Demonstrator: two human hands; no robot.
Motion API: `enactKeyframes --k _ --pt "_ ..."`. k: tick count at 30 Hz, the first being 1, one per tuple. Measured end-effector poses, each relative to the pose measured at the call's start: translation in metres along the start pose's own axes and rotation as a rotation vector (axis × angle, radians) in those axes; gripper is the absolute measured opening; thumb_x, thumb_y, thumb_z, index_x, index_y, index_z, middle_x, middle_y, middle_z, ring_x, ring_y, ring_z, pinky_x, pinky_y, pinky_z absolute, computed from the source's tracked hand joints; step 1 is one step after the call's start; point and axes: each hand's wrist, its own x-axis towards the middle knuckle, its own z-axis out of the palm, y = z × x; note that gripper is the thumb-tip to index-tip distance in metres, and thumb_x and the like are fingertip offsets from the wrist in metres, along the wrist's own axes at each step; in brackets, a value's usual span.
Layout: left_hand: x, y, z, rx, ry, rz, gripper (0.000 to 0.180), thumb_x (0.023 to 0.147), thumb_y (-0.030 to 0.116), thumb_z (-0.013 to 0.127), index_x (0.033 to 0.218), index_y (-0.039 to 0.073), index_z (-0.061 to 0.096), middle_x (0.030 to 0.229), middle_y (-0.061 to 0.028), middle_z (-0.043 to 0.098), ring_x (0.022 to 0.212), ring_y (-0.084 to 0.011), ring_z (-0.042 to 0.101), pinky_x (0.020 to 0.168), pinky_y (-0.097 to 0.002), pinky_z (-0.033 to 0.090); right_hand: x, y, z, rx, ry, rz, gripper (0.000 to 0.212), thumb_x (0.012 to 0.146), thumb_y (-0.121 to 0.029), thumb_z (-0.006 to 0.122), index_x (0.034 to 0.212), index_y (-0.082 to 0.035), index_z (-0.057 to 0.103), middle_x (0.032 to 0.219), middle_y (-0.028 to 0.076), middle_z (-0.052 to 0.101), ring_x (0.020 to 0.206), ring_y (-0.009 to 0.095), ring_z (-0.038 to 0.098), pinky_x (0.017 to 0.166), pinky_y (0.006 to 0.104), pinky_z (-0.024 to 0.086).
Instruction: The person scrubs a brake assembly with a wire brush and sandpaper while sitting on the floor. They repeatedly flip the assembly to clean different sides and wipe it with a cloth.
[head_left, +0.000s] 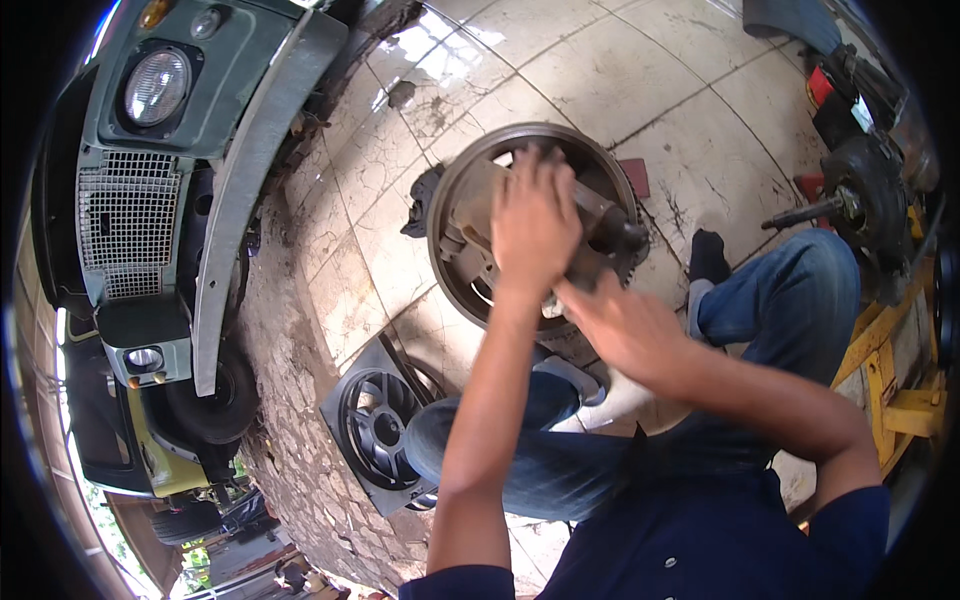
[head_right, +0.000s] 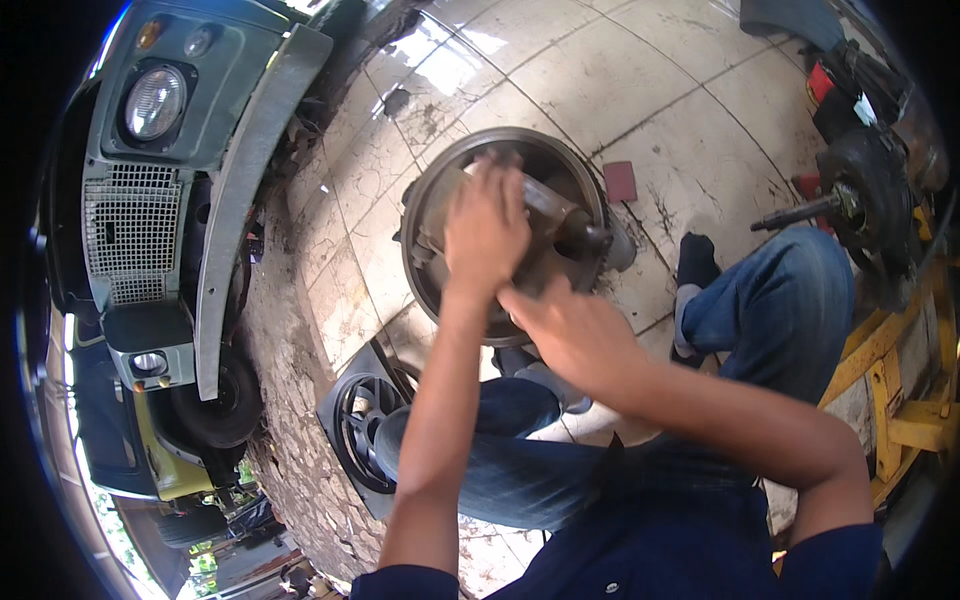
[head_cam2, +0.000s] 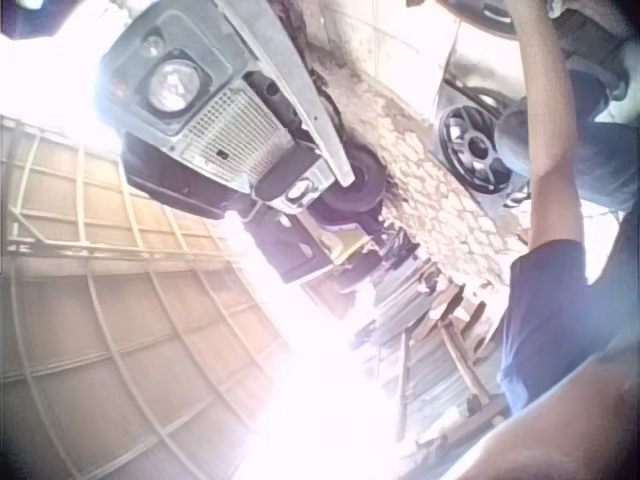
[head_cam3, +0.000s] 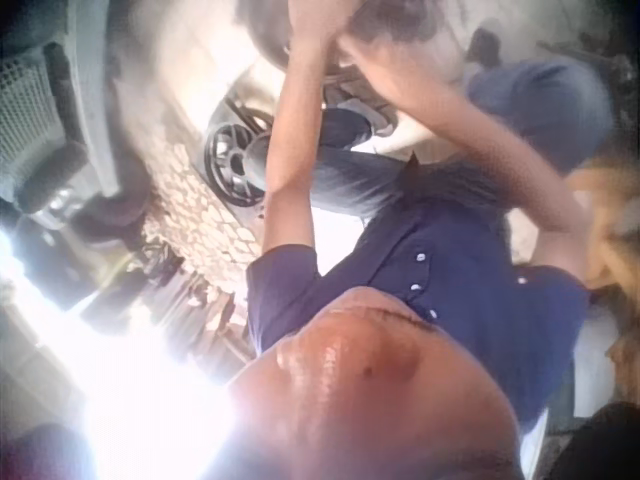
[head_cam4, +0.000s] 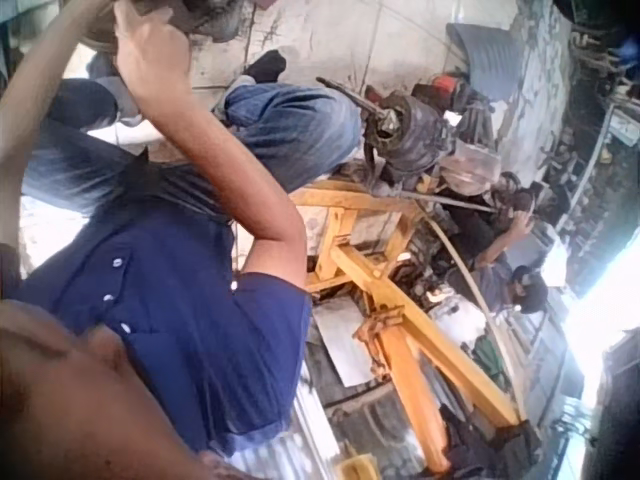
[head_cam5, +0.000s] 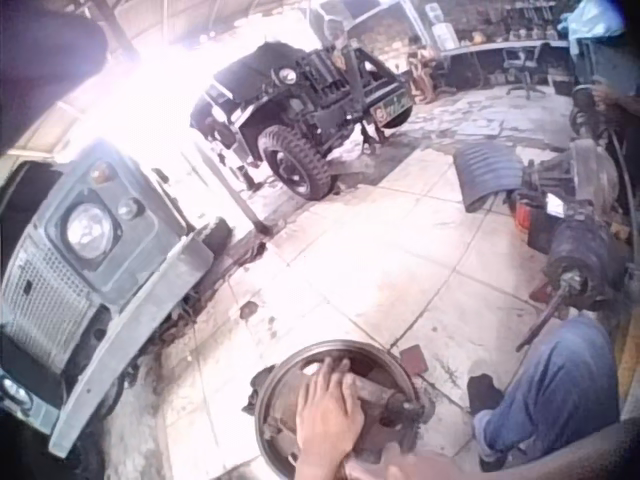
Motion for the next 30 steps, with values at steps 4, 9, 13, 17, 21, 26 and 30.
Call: enactKeyframes --k 4,9,13,17,21,26,30 --pt "0.044 -0.031 0.0 -0.106 -0.076 -0.216 0.05 0.107 0.038 0.034 0.137 0.006 0.057 0.151 -0.0203 0.045 0.141 -0.0356 0.042 0.119 -0.0507 0.029 0.054 0.004 0.008 -0.001 0.088 -0.011 0.031 0.097 -0.026 0.06 0.125 -0.013 0.056 0.079 0.022 0.063 0.062 0.037 0.068 0.05 0.0439 0.055" --pt "-0.007 0.008 0.005 -0.225 0.205 -0.006 0.045 0.107 0.035 0.034 0.127 0.006 0.063 0.135 -0.0185 0.059 0.134 -0.0349 0.049 0.116 -0.0507 0.033 -0.005 -0.001 -0.02 -0.188 0.016 -0.087 0.032 0.092 -0.014 0.059 0.123 -0.017 0.06 0.079 0.023 0.06 0.059 0.032 0.068 0.049 0.0387 0.056" --pt "0.045 -0.035 -0.011 -0.323 0.09 -0.292 0.047 0.106 0.037 0.037 0.126 0.002 0.061 0.132 -0.018 0.061 0.125 -0.0398 0.053 0.106 -0.0489 0.042 0.063 -0.004 -0.003 -0.3 0.067 -0.076 0.037 0.091 -0.015 0.059 0.128 -0.012 0.054 0.08 0.017 0.061 0.063 0.027 0.069 0.048 0.0351 0.055" --pt "-0.025 0.007 0.02 -0.042 0.232 0.053 0.04 0.106 0.034 0.037 0.127 0.013 0.064 0.139 -0.0145 0.057 0.135 -0.0305 0.049 0.118 -0.0486 0.031 -0.023 0.002 -0.01 -0.311 -0.144 -0.084 0.041 0.094 -0.016 0.056 0.134 -0.018 0.054 0.085 0.021 0.063 0.065 0.029 0.07 0.048 0.036 0.055" --pt "0.032 -0.037 -0.005 -0.088 0.111 -0.109 0.049 0.106 0.037 0.035 0.127 0.004 0.063 0.142 -0.018 0.055 0.138 -0.0339 0.045 0.117 -0.0515 0.03 0.048 0.001 -0.002 -0.055 0.112 -0.104 0.031 0.095 -0.015 0.054 0.126 -0.013 0.056 0.077 0.023 0.063 0.065 0.038 0.07 0.053 0.0425 0.057" --pt "-0.015 0.012 0.013 -0.082 0.157 0.082 0.044 0.105 0.033 0.041 0.13 0.004 0.063 0.14 -0.0167 0.058 0.139 -0.0313 0.046 0.117 -0.0501 0.031 -0.008 -0.006 -0.003 -0.162 -0.007 -0.045 0.04 0.091 -0.011 0.055 0.131 -0.014 0.053 0.078 0.021 0.06 0.062 0.034 0.069 0.052 0.0415 0.056" --pt "0.026 -0.021 0.004 -0.273 0.31 -0.096 0.044 0.104 0.037 0.041 0.119 0.003 0.066 0.135 -0.0162 0.06 0.125 -0.0377 0.055 0.113 -0.0489 0.037 0.03 -0.003 -0.005 -0.157 0.046 0.014 0.038 0.094 -0.011 0.052 0.132 -0.014 0.05 0.083 0.022 0.064 0.064 0.036 0.069 0.053 0.0436 0.057"
